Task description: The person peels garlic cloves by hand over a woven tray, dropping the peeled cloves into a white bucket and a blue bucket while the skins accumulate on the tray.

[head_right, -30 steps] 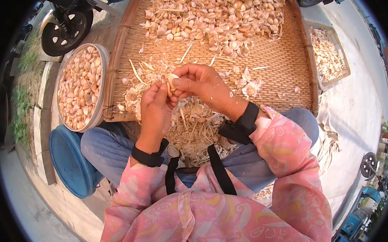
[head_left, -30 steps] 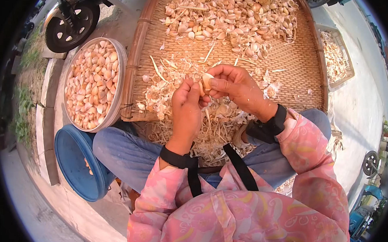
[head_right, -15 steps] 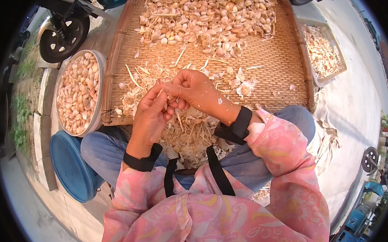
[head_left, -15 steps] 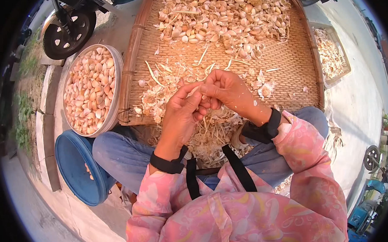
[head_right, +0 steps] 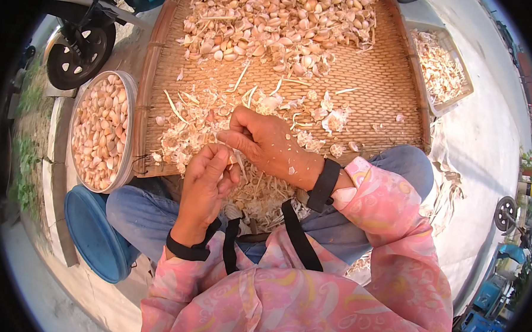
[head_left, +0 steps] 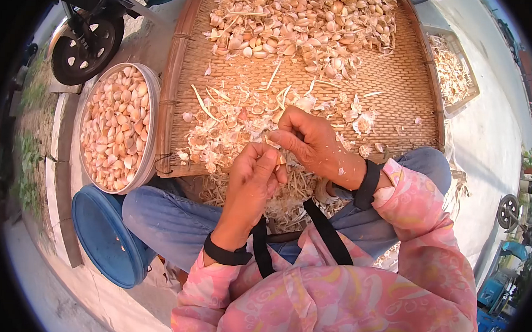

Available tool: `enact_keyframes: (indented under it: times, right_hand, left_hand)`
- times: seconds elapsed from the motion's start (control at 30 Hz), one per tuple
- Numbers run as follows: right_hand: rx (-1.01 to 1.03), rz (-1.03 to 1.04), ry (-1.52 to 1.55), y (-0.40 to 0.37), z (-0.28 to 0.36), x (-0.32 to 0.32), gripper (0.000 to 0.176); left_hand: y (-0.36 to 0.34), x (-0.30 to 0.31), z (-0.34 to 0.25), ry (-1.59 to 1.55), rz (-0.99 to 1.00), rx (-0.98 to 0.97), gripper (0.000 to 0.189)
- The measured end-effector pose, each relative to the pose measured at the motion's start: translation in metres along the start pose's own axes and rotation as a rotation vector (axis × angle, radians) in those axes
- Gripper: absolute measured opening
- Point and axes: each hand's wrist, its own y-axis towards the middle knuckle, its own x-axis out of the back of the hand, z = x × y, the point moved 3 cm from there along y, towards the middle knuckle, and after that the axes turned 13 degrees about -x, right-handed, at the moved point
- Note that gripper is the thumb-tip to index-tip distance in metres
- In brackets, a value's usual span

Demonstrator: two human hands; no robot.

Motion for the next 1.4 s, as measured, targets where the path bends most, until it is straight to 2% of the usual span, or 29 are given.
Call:
enact_keyframes:
  times: [0.03, 0.1, 0.13, 0.17, 0.2, 0.23, 0.27, 0.37, 0.4, 0.5, 0.53, 0.6, 0.63, 0.73, 0.97, 1.0, 1.1, 1.13, 1.2, 1.3, 1.4]
  right_hand:
    - [0.162, -0.068, -0.174, 0.002, 0.001, 0.001, 0.019]
    - [0.482, -0.209, -0.518, 0.010, -0.005, -0.004, 0.030]
    - [0.536, -0.119, -0.690, 0.013, -0.016, -0.013, 0.046]
    - [0.568, -0.106, -0.763, 0.009, -0.017, -0.019, 0.045]
    - [0.605, -0.089, -0.838, 0.002, -0.016, -0.026, 0.044]
    - [0.644, -0.069, -0.910, -0.004, -0.016, -0.034, 0.043]
    - [0.647, -0.071, -0.918, -0.007, -0.023, -0.040, 0.038]
    - [0.659, 0.119, -0.730, -0.009, -0.028, -0.045, 0.039]
    - [0.574, 0.147, -0.625, -0.011, -0.026, -0.041, 0.033]
    - [0.453, -0.064, -0.599, 0.000, -0.016, -0.021, 0.024]
    - [0.476, -0.164, -0.623, 0.007, -0.013, -0.016, 0.022]
    - [0.568, -0.332, -0.663, 0.025, -0.018, -0.008, 0.019]
    - [0.515, -0.284, -0.704, 0.027, -0.024, -0.010, 0.019]
    - [0.364, -0.163, -0.797, 0.034, -0.026, -0.009, 0.021]
    - [0.269, -0.218, -0.731, 0.035, -0.028, -0.007, 0.028]
    - [0.302, -0.249, -0.741, 0.035, -0.026, -0.009, 0.024]
    - [0.570, -0.289, -0.780, 0.037, -0.014, -0.012, 0.026]
    - [0.571, -0.284, -0.813, 0.041, -0.013, -0.013, 0.025]
    - [0.578, -0.256, -0.869, 0.050, -0.011, -0.021, 0.022]
    - [0.511, -0.105, -0.976, 0.062, -0.002, -0.029, 0.021]
    - [0.524, -0.066, -0.961, 0.066, 0.007, -0.035, 0.020]
  left_hand:
    - [-0.001, 0.000, -0.006, 0.027, -0.003, -0.008, 0.018]
    - [-0.015, -0.019, -0.041, -0.082, 0.134, -0.052, 0.022]
    - [-0.031, -0.039, -0.064, -0.089, 0.245, -0.088, 0.019]
    - [-0.051, -0.061, -0.085, -0.101, 0.353, -0.126, 0.017]
    - [-0.071, -0.075, -0.100, -0.140, 0.436, -0.165, 0.036]
    - [-0.085, -0.085, -0.111, -0.190, 0.536, -0.212, 0.033]
    - [-0.093, -0.093, -0.117, -0.270, 0.643, -0.254, 0.030]
    - [-0.095, -0.103, -0.124, -0.433, 0.877, -0.303, 0.021]
    - [-0.092, -0.102, -0.126, -0.461, 0.934, -0.295, 0.019]
    - [-0.088, -0.099, -0.126, -0.484, 1.088, -0.226, 0.013]
    - [-0.087, -0.097, -0.127, -0.487, 1.135, -0.185, 0.013]
    - [-0.100, -0.095, -0.120, -0.384, 0.968, -0.417, 0.010]
    - [-0.102, -0.094, -0.118, -0.366, 0.898, -0.476, 0.009]
    - [-0.097, -0.094, -0.115, -0.479, 0.766, -0.485, 0.008]
    - [-0.095, -0.092, -0.117, -0.641, 0.714, -0.507, 0.012]
    - [-0.094, -0.092, -0.115, -0.692, 0.714, -0.498, 0.014]
    - [-0.099, -0.099, -0.114, -0.854, 0.699, -0.482, 0.017]
    - [-0.104, -0.101, -0.114, -0.905, 0.688, -0.482, 0.018]
    - [-0.101, -0.093, -0.125, -0.519, 0.493, -0.666, 0.022]
    - [-0.100, -0.084, -0.126, -0.514, 0.538, -0.640, 0.021]
    - [-0.098, -0.076, -0.130, -0.536, 0.558, -0.655, 0.020]
